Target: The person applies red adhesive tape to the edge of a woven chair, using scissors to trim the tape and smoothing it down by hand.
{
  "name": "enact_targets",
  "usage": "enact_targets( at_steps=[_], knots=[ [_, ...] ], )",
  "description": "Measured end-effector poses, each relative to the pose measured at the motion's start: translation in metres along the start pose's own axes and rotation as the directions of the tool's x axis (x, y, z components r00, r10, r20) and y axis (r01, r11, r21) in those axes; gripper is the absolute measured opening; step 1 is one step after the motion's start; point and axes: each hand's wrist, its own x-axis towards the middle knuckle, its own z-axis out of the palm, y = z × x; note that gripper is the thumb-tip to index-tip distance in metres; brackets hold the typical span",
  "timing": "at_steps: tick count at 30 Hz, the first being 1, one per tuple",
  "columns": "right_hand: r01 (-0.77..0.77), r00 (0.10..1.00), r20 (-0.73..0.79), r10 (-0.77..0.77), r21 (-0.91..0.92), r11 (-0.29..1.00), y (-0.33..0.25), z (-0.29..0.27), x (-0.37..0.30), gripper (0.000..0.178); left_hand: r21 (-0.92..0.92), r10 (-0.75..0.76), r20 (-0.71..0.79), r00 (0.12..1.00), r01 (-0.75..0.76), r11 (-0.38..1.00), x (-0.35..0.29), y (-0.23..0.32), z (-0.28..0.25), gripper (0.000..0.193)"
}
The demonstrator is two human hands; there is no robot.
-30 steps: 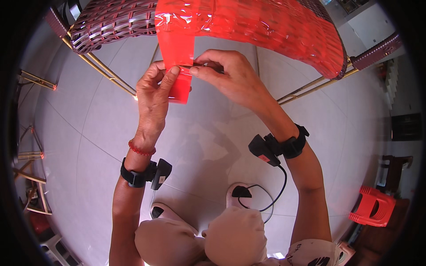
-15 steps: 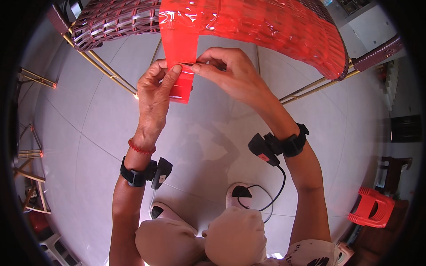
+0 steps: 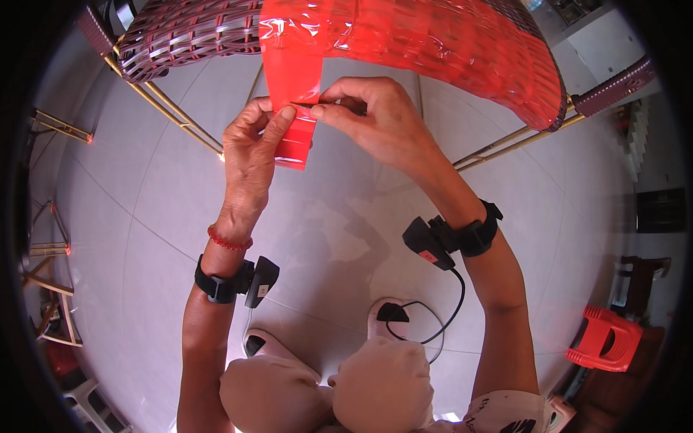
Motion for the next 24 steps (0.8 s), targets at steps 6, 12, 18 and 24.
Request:
enact_targets(
  at_steps=[6, 12, 18, 24],
  knots=[
    [-0.001, 1.0, 0.008, 0.001, 0.0, 1.0, -0.003, 0.005, 0.004, 0.02, -0.012, -0.012, -0.001, 1.0, 0.012, 1.0, -0.001, 0.003, 0.0, 0.012],
    [0.012, 1.0, 0.011, -0.012, -0.011, 1.0, -0.003, 0.005, 0.006, 0.021, 0.003, 0.014, -0.003, 1.0, -0.014, 1.0, 0.0, 0.001, 0.0, 0.011],
    [-0.007, 1.0, 0.017, 0.007, 0.033, 0.999, -0.006, 0.009, 0.008, 0.021, 0.018, -0.031, 0.009, 0.999, 0.031, 0.999, -0.001, -0.001, -0.005, 0.011],
    [-0.094, 0.993, 0.078, 0.09, 0.055, 0.994, 0.014, 0.014, -0.009, 0.021, 0.053, -0.187, -0.03, 0.982, 0.189, 0.981, -0.024, -0.019, -0.028, 0.012]
  ],
)
